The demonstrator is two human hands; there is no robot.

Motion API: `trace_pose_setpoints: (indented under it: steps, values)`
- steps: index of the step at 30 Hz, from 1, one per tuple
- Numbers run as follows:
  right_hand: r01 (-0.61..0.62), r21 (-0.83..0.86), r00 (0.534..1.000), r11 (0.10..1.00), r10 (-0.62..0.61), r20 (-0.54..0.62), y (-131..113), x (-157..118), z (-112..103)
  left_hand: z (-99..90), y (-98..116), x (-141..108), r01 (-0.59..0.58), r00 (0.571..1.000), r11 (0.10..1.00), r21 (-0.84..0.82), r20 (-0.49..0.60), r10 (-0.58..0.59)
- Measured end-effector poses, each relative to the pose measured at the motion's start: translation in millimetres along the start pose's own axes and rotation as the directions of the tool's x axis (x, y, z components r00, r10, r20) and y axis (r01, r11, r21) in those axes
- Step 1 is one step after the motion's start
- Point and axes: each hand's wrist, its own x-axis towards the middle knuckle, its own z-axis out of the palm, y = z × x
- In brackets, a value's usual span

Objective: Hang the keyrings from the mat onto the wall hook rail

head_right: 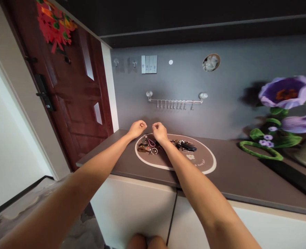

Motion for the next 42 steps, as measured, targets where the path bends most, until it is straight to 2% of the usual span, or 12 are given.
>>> trace_pose_setpoints:
  steps: [7, 13, 21, 26, 30, 33, 37, 42]
  values:
    - [0.193, -0.217, 0.977, 0.957, -0.166, 0.135, 11, -6, 3, 4.5, -27, -3, -0.076, 0.995, 0.990, 0.115, 0.071, 0.068]
    - [0.225, -0.340, 0.962, 0.913, -0.153, 0.226, 17, -5, 8, 5.8, -37, -4, -0.100, 0.986, 0.962, 0.253, 0.157, 0.062]
    - [0.232, -0.413, 0.952, 0.881, -0.119, 0.282, 17, -9, 9, 5.7, -34, -7, -0.064, 0.983, 0.944, 0.323, 0.182, 0.004]
    - [0.226, -0.426, 0.953, 0.876, -0.109, 0.282, 16, -9, 10, 6.5, -26, -8, -0.141, 0.980, 0.924, 0.354, 0.183, 0.079]
    - [0.234, -0.495, 0.954, 0.837, -0.098, 0.285, 13, -11, 10, 5.5, -18, -9, -0.206, 0.972, 0.878, 0.432, 0.193, 0.133]
    - [0.236, -0.523, 0.953, 0.819, -0.090, 0.289, 11, -12, 9, 2.9, -12, -10, -0.234, 0.969, 0.854, 0.465, 0.185, 0.165]
    - [0.237, -0.489, 0.958, 0.839, -0.119, 0.260, 11, -11, 10, -0.4, -7, -10, -0.243, 0.970, 0.862, 0.444, 0.133, 0.204]
    - [0.254, -0.385, 0.962, 0.887, -0.188, 0.200, 12, -9, 11, -1.8, -4, -8, -0.214, 0.976, 0.940, 0.267, 0.011, 0.219]
